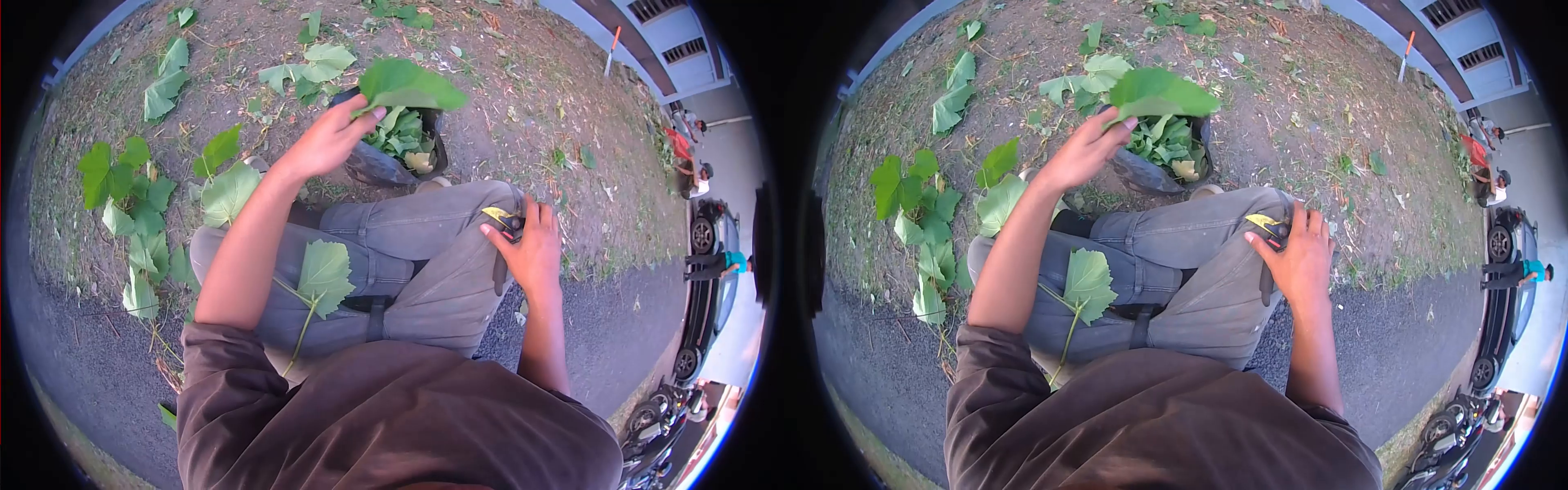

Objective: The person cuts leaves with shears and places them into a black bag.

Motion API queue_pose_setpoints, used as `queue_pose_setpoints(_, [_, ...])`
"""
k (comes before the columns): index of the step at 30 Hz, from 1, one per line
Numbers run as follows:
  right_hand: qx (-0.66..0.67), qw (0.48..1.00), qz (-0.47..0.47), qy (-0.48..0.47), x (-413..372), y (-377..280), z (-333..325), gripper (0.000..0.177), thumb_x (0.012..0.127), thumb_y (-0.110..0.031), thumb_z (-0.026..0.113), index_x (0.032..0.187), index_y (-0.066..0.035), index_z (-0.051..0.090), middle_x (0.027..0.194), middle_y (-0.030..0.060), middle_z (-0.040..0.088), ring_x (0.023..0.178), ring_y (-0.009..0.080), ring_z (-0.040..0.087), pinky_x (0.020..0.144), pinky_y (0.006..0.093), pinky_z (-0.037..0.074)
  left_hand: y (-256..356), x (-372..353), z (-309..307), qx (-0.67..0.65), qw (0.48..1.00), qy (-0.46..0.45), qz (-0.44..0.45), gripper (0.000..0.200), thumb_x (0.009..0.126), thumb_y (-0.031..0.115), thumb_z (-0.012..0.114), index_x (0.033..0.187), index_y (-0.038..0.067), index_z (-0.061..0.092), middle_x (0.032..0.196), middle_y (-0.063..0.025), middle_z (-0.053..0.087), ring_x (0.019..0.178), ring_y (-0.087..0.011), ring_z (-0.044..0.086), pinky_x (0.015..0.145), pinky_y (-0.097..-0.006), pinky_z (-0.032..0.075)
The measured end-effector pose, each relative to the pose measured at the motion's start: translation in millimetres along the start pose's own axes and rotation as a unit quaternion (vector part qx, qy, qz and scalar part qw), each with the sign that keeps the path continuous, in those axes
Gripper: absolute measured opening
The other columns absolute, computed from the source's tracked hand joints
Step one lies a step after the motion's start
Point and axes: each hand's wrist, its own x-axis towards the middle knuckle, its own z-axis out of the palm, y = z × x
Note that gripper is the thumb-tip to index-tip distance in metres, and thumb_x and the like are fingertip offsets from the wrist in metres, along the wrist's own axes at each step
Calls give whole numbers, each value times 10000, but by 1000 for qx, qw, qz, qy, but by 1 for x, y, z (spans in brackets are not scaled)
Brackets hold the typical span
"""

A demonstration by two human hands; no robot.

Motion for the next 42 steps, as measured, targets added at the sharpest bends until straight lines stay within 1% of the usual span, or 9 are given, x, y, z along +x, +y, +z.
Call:
queue_pose_setpoints(3, [18,995,-71,65,7,-21,-13,807,848,-507,836,1425,-10,566,1377,246,562,1254,421,579,1039,511,484,3,-3,3,-11,999,-15,26,345,1117,345,549,1255,41,633,807,53,489,727,-58,435,642,-268,390])
queue_pose_setpoints(5, [283,957,-65,-5,16,-54,-22,751,874,-404,850,1429,8,557,1348,217,597,1233,353,618,1019,470,515,-2,-3,1,10,998,-21,52,341,1118,340,547,1209,29,653,799,55,491,713,-56,431,631,-264,383])
queue_pose_setpoints(7, [487,866,-106,-48,30,-80,11,637,922,-289,831,1412,20,568,1300,166,647,1190,247,645,1002,410,536,2,-2,-2,34,996,-31,79,346,1119,335,544,1163,17,674,792,57,493,700,-53,427,620,-261,375])
queue_pose_setpoints(9, [675,731,-42,-92,43,-120,44,482,990,-188,758,1396,8,589,1288,125,668,1178,169,636,1019,365,529,12,-4,-7,-64,994,-85,-33,356,1119,319,549,1032,5,693,772,56,511,670,-49,426,597,-249,358])
queue_pose_setpoints(12, [802,590,-24,-90,63,-162,79,354,1025,-115,702,1351,-2,624,1268,106,686,1138,158,650,999,339,530,6,-13,-16,-102,987,-105,-73,372,1117,316,556,936,17,683,735,57,518,637,-47,415,573,-243,338])
queue_pose_setpoints(15, [847,519,-63,-94,71,-181,105,233,1037,-71,673,1262,-8,675,1202,84,713,1091,159,665,968,322,534,-1,-28,-23,-99,981,-136,-93,425,1113,332,568,824,34,660,704,54,522,628,-55,425,569,-250,349])
queue_pose_setpoints(22, [843,530,-67,-62,72,-172,116,136,1002,-66,729,1131,-28,745,1078,33,745,951,108,667,833,281,527,-17,-24,-17,-73,968,-193,-140,387,1090,338,606,908,14,715,736,17,628,695,-86,581,655,-270,478])
queue_pose_setpoints(26, [825,564,-16,-8,80,-164,128,149,961,-60,781,1107,-41,756,1042,25,748,916,83,650,781,272,507,-18,-19,-2,-90,987,-60,-118,269,1047,284,689,1031,23,751,859,-21,725,806,-105,678,748,-279,551])
queue_pose_setpoints(42, [861,485,151,-18,90,-147,128,75,967,-112,780,1028,-74,758,890,11,715,767,94,645,756,273,548,-17,-17,-2,-47,993,33,-98,203,1015,180,734,1092,-7,754,914,-69,778,821,-104,725,729,-263,575])
